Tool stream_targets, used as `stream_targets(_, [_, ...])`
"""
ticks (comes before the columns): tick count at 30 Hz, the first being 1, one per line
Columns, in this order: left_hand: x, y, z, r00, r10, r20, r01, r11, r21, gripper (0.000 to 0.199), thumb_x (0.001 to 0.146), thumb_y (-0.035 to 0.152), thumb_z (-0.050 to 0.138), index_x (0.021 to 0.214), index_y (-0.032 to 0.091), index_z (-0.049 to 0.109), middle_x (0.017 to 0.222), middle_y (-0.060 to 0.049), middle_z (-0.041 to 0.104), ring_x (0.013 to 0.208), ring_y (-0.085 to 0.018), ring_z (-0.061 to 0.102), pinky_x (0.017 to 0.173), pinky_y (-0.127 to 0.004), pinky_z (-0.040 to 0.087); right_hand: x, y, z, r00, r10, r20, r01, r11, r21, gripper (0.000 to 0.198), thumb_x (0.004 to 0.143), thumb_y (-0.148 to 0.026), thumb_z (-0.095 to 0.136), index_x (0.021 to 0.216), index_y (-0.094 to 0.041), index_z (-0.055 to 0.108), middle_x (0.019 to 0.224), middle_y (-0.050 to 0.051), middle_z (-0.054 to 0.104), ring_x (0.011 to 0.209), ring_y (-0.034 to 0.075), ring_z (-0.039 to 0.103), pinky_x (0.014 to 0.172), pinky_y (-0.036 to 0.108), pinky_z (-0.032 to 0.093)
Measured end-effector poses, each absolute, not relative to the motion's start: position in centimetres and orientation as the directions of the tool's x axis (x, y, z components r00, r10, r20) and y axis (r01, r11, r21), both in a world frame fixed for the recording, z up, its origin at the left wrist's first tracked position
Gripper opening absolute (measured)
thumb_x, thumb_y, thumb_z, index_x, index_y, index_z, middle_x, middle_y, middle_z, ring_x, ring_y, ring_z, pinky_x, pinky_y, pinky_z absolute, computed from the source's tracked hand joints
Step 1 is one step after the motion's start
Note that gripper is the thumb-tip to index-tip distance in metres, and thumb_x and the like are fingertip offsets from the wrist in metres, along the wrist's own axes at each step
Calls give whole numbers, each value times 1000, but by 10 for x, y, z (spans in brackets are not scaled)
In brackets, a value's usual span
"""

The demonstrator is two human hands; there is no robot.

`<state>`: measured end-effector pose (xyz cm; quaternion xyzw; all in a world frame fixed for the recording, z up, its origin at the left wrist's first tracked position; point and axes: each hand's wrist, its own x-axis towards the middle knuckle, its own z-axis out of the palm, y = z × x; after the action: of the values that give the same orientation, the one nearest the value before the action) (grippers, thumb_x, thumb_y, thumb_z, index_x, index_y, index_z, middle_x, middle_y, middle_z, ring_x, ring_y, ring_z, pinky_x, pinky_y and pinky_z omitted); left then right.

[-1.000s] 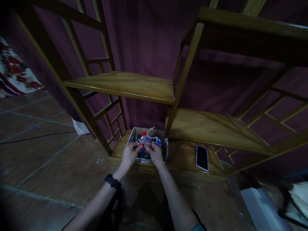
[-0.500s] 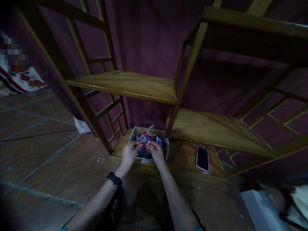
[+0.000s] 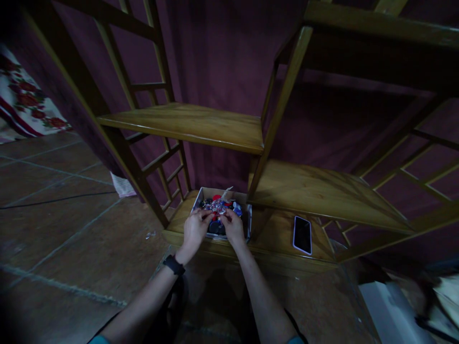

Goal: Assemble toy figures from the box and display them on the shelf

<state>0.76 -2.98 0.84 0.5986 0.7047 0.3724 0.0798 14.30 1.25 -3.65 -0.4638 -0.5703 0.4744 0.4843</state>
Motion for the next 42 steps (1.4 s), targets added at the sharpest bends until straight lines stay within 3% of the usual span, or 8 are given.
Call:
stream_targets(21, [13,-45,21,-80,914,398,933,-72,353,28,91,35,39,100,22,62,97,-6,61,84,-19,59,71,-28,43,150,18,-38,-157,980,120,-4,121,-993,34,75,-30,57,108,-21,63,99,4,69,85,18,63,82,33,49])
stream_targets(27, [10,-43,20,-138,891,433,868,-102,486,23,86,33,50,105,22,58,103,-7,59,93,-20,58,80,-31,45,152,19,-38,-168,979,111,-16,110,-994,34,74,-31,59,106,-21,63,97,4,69,83,17,63,79,32,50])
stream_targets(32, [4,-30,10,-227,879,418,683,-162,712,47,77,29,63,121,20,50,117,-9,57,107,-22,55,91,-36,44,153,20,-40,-192,975,109,-26,106,-994,33,72,-29,60,104,-21,64,94,3,70,81,17,63,78,32,49])
stream_targets(37, [-1,-17,-6,-219,936,276,473,-146,869,47,72,27,68,116,16,56,105,-9,65,96,-21,62,86,-36,48,153,17,-37,-228,967,113,-40,107,-993,34,71,-28,61,104,-22,65,94,2,70,82,17,63,79,32,49])
stream_targets(42, [0,-18,-7,-202,938,280,471,-158,868,43,73,26,67,114,17,58,101,-8,67,84,-18,64,78,-32,51,151,13,-29,-251,959,135,-53,126,-991,35,72,-30,61,106,-22,64,101,2,69,92,19,62,86,34,47])
